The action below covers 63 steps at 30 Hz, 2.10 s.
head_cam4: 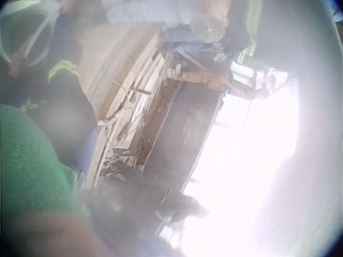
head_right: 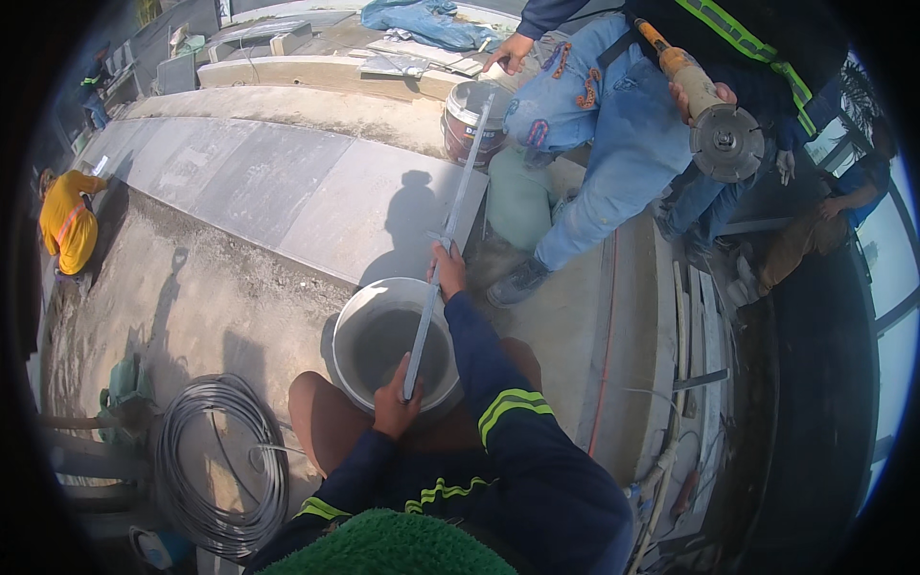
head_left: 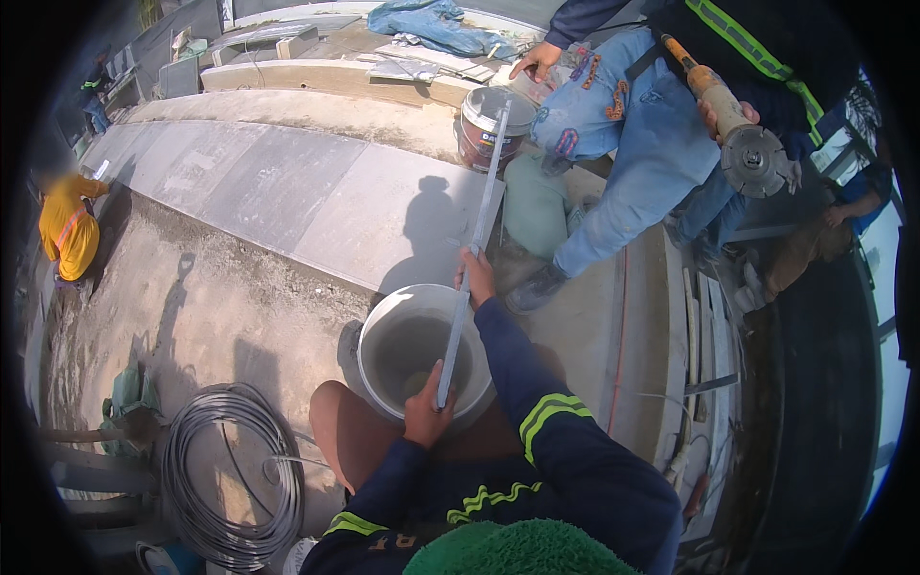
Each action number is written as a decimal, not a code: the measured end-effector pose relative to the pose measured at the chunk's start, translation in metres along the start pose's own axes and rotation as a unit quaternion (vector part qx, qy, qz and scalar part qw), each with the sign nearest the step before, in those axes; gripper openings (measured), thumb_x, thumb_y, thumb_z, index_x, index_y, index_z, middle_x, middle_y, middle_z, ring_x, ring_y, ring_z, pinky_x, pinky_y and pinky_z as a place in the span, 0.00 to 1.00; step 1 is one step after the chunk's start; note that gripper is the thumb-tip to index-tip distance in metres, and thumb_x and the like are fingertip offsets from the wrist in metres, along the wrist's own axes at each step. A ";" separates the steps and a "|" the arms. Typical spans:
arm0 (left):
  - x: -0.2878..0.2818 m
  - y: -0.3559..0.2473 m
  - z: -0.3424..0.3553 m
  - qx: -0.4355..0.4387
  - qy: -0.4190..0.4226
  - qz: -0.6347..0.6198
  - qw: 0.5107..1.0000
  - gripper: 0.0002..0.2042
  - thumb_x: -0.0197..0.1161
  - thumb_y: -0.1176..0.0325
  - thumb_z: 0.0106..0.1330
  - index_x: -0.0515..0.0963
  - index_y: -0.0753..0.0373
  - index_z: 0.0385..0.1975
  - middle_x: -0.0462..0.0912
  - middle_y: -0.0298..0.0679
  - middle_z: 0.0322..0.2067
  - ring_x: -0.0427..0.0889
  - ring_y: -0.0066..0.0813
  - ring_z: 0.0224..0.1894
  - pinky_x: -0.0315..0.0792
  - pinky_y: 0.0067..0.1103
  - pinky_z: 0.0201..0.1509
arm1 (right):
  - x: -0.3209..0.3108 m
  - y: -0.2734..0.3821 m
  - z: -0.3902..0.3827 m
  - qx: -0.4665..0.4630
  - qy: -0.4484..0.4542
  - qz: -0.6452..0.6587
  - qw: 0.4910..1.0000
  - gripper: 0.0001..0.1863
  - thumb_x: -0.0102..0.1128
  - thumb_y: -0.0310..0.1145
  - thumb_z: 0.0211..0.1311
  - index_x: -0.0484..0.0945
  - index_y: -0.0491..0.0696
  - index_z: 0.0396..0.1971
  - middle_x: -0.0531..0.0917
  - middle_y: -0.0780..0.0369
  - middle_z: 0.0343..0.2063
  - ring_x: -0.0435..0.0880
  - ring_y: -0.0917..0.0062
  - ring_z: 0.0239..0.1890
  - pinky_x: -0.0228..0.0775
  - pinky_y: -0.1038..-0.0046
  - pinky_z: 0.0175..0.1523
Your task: The person sits on the ground at a construction site and uses a pencil to mark a long metal trim piece. They then dip the trim in a bucket of water and continue handling it while other workers are present nearby.
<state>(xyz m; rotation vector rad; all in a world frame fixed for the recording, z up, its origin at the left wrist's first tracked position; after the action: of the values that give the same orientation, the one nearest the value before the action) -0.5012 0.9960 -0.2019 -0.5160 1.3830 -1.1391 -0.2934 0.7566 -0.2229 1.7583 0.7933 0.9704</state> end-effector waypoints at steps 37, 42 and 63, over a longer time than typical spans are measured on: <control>-0.089 -0.127 0.003 -0.155 0.211 0.296 0.919 0.42 0.76 0.49 0.62 0.67 0.49 0.78 0.63 0.57 0.76 0.69 0.60 0.72 0.69 0.49 0.70 | -0.102 0.103 -0.185 0.160 0.095 -0.415 0.891 0.49 0.68 0.60 0.68 0.66 0.39 0.75 0.83 0.47 0.63 0.85 0.60 0.62 0.75 0.62 0.67; -0.163 -0.225 0.013 -0.185 0.280 0.199 0.921 0.36 0.71 0.48 0.67 0.74 0.60 0.72 0.76 0.58 0.67 0.76 0.60 0.68 0.70 0.45 0.71 | -0.201 0.274 -0.382 0.244 0.005 -0.519 0.819 0.33 0.68 0.48 0.68 0.78 0.42 0.66 0.87 0.48 0.57 0.87 0.62 0.60 0.76 0.65 0.65; 0.055 -0.513 0.083 -0.191 0.458 0.103 0.862 0.28 0.51 0.45 0.82 0.79 0.61 0.67 0.86 0.55 0.58 0.85 0.53 0.61 0.75 0.36 0.66 | -0.504 0.318 -0.447 0.298 -0.236 -0.099 0.920 0.14 0.63 0.39 0.73 0.84 0.43 0.44 0.85 0.63 0.27 0.85 0.77 0.24 0.75 0.72 0.30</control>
<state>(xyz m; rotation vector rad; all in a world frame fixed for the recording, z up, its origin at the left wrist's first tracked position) -0.5992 0.7076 0.2225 -0.0524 2.4594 -0.9538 -0.8950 0.4116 0.0485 2.2500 0.9804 0.1361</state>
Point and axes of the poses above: each hand's wrist, its own z-axis towards the middle knuckle, its own x-axis out of the palm, y = z × x, the point moved 2 cm from there along z, towards the middle knuckle
